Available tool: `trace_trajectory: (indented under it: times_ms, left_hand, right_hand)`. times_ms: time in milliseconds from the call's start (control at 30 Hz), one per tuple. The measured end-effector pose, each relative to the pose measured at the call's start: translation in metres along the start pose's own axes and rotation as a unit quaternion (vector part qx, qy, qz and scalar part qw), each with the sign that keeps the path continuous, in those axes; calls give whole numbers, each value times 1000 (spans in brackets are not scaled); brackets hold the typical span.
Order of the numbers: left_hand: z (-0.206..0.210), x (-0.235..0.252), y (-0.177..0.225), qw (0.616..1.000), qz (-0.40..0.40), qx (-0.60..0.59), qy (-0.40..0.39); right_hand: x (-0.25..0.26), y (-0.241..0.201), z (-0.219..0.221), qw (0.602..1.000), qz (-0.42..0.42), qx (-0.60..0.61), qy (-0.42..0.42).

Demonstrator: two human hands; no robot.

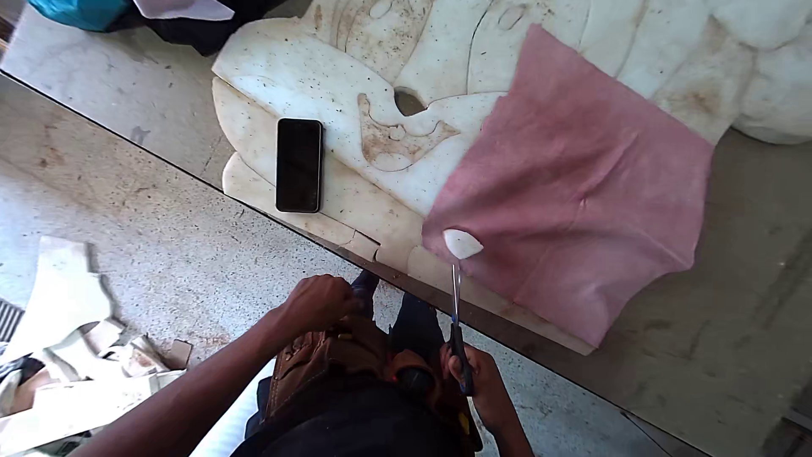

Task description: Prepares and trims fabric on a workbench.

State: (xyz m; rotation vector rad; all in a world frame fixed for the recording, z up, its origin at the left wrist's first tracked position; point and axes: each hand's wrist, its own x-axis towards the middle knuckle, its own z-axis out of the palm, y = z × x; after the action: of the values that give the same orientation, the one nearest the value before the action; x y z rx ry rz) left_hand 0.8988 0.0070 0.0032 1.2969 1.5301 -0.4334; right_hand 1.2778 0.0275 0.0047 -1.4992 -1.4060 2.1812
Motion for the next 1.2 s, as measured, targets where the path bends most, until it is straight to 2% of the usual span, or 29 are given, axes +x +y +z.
trace_trajectory:
  times_ms: [100, 167, 267, 333, 400, 500, 667, 867, 1033, 1100, 1200]
  left_hand:
    - [-9, 3, 35, 990, 69, -111, 52]
    - [-11, 14, 67, 958, 128, -251, 61]
    - [-3, 32, 110, 854, 172, -490, 37]
    - [0, 35, 133, 784, 171, -597, 20]
    - [1, 35, 151, 740, 159, -653, 15]
    - [11, 49, 165, 699, 155, -698, 14]
    - [14, 62, 185, 679, 127, -722, 39]
    - [17, 78, 200, 626, 165, -757, -85]
    - [25, 85, 203, 544, 223, -804, -88]
    - [28, 87, 200, 547, 235, -800, -78]
    - [33, 90, 195, 605, 212, -765, -52]
  right_hand:
    - [-10, 21, 1, 997, -4, -43, 65]
    - [-6, 27, 6, 995, -26, -27, 89]
    - [4, 24, 15, 989, -68, 64, 114]
    - [9, 18, 20, 986, -77, 99, 112]
    - [12, 14, 24, 982, -95, 137, 91]
    - [18, 10, 29, 975, -97, 187, 76]
    - [23, -1, 45, 959, -72, 253, 109]
    - [9, -3, 48, 935, -85, 318, 128]
    - [11, -3, 41, 925, -68, 365, 77]
    - [16, -5, 38, 925, -60, 363, 88]
    - [22, -7, 34, 929, -61, 346, 121]
